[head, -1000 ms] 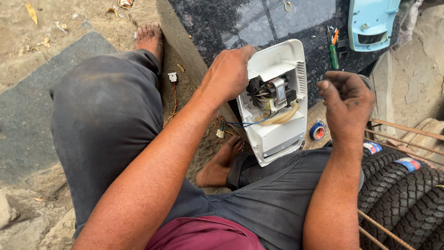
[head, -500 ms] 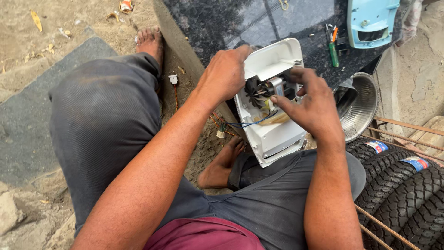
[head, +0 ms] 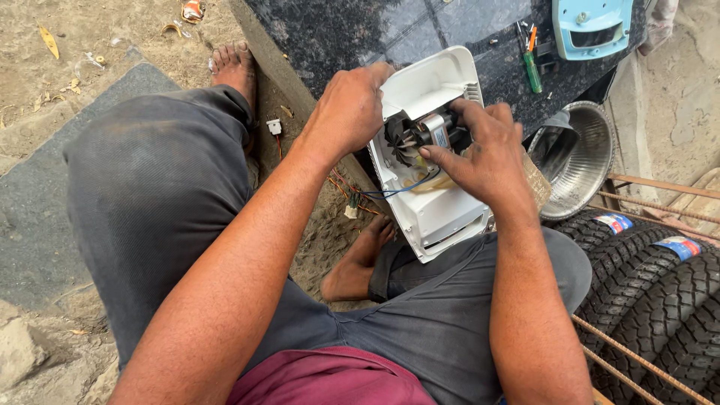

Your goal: The person sits on the ground and works on a white plastic electrical device, likely a water pump. They remove the internal motor assembly, inspect the fan and wiring, and then place the motor back into the casing.

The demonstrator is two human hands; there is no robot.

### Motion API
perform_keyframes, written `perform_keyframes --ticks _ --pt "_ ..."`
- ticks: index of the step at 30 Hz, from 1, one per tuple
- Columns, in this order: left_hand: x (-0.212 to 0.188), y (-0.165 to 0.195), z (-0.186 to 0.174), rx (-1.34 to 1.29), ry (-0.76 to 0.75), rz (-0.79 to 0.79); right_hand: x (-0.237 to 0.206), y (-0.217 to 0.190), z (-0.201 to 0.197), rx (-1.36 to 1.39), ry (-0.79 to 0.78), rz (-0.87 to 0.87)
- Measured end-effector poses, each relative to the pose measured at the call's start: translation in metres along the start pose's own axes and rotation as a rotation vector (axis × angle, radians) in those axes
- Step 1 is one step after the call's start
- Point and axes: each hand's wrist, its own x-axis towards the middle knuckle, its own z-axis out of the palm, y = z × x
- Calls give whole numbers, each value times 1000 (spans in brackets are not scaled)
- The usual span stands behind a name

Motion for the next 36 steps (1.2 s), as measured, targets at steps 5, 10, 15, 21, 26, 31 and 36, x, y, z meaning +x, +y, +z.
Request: perform_keyframes --ticks 5,10,15,21,26,31,36 --pt "0 -4 1 -15 16 26 -6 4 13 104 106 -79" --pt "1 -9 6 8 -34 -60 -12 7 19 118 118 -113" --pt "-2 -13 12 12 51 25 -15 0 21 102 120 -90" --pt "2 -19 14 12 86 69 -5 9 -9 158 -119 -163" --pt "4 -20 12 4 68 91 -3 9 -17 183 -171 -161" --pt "6 -19 12 -16 26 94 8 6 -17 64 -185 -240" --pt "8 -19 10 12 23 128 15 8 -19 105 -260 -149"
